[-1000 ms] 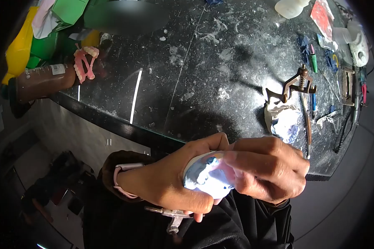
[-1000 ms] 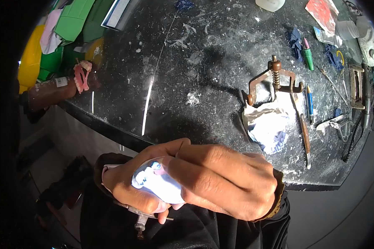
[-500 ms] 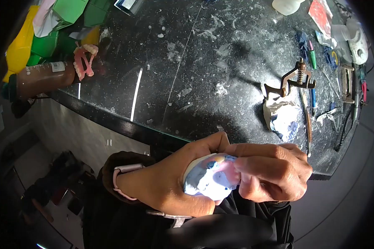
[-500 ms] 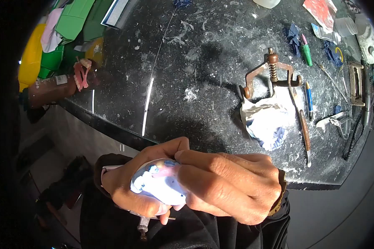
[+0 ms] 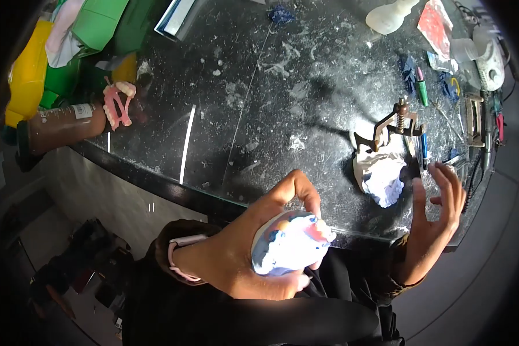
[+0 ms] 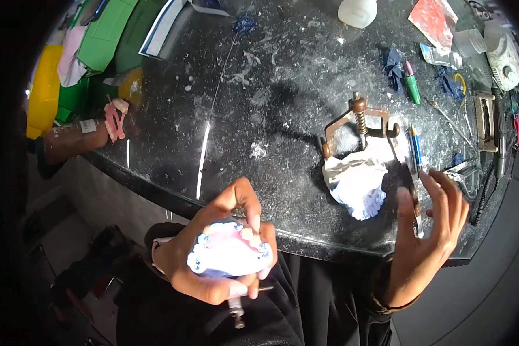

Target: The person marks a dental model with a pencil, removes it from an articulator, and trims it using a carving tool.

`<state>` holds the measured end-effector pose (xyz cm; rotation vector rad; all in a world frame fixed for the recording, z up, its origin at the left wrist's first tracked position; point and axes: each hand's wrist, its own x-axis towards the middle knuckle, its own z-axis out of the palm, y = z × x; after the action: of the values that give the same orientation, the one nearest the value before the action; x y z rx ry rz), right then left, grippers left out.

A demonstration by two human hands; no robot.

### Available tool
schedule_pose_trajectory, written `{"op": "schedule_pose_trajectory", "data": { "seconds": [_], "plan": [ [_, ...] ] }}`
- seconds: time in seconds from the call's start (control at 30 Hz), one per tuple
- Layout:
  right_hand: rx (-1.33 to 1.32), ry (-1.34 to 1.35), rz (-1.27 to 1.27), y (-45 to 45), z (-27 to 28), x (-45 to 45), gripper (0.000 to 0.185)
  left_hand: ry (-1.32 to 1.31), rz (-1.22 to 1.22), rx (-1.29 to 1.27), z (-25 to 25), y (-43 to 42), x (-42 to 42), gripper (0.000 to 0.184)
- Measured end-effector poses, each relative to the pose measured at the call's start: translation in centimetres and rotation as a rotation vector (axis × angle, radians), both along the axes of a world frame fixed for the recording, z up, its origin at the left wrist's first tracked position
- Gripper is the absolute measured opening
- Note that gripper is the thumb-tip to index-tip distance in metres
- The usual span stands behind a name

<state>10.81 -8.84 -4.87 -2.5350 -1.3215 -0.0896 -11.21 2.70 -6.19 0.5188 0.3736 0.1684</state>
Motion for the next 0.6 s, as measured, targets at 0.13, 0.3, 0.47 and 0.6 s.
{"op": "schedule_pose_trajectory", "data": {
  "seconds": [0.13, 0.3, 0.47, 0.6],
  "plan": [
    [-0.028, 0.119, -0.003, -1.2, -1.4, 0.9, 0.026, -0.193, 0.109, -0.256, -0.6, -0.4, 1.0, 0.048],
    [0.013, 0.216, -0.1, -1.1, -2.2, 1.1, 0.019, -0.211, 0.117, -0.349, -0.3, -0.2, 1.9, 0.061],
    [0.035, 0.163, -0.028, -1.6, -2.9, 1.5, 0.022, -0.264, 0.11, -0.429, -0.3, -0.4, 2.5, 0.056],
    [0.139, 0.146, -0.05, -1.6, -2.6, 1.4, 0.023, -0.251, 0.1, -0.423, -0.3, -0.6, 2.8, 0.056]
  ]
}}
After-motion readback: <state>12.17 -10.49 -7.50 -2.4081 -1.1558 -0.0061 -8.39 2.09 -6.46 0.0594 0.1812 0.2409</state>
